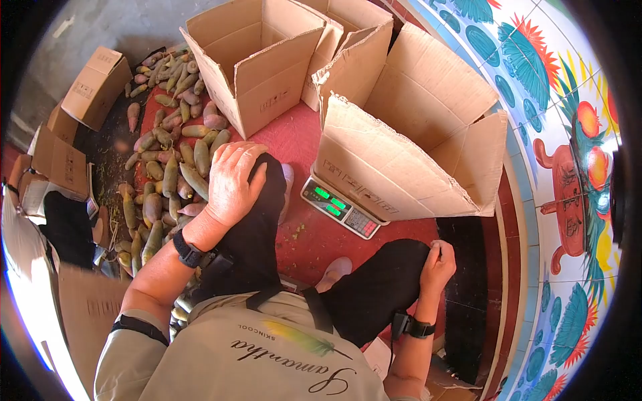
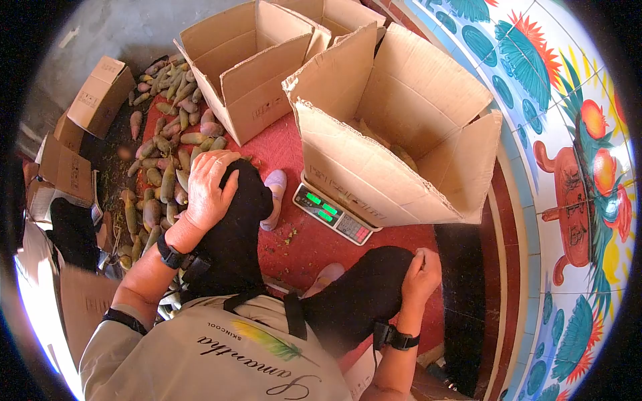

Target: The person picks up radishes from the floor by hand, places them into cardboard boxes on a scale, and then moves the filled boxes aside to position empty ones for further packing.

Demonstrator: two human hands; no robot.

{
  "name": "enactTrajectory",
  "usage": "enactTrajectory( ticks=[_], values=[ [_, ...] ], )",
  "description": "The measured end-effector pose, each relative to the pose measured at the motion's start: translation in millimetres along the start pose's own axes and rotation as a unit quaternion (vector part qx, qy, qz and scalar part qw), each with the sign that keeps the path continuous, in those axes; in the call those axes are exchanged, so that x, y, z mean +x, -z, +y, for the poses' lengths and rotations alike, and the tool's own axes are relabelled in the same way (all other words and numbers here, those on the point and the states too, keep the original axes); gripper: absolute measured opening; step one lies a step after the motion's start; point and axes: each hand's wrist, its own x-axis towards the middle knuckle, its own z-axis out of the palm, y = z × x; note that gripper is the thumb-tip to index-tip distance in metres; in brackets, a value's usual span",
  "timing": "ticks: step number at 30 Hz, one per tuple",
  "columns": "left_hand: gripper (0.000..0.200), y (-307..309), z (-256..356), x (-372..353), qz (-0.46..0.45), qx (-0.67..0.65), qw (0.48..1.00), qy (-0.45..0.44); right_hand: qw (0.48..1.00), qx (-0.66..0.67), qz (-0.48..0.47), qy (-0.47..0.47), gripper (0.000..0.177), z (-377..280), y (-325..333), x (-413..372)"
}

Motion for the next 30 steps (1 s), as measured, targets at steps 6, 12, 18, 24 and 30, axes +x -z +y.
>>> enactTrajectory(
  ticks=[6, 12, 18, 24, 30],
  values=[
    [0.025, -1, -1, -2, 0.011, -0.002, 1.0, 0.001, 1.0, 0.008, 0.002, -0.013, 0.01, 0, -1, -1],
    [0.025, -9, -5, -5, 0.02, 0.002, 1.0, 0.007, 1.0, -0.014, -0.005, -0.006, 0.01, 5, -2, -2],
    [0.024, -13, -8, -7, 0.037, -0.038, 0.999, 0.01, 1.0, 0.006, -0.022, -0.017, 0.012, 17, -4, -6],
    [0.027, -9, -9, -12, 0.05, -0.045, 0.998, 0.018, 0.999, -0.013, -0.039, -0.004, 0.017, 16, 1, -6],
    [0.03, -10, -8, -11, 0.032, -0.04, 0.998, 0.022, 0.998, -0.033, -0.044, 0.02, 0.017, 13, 2, -4]
  ],
)
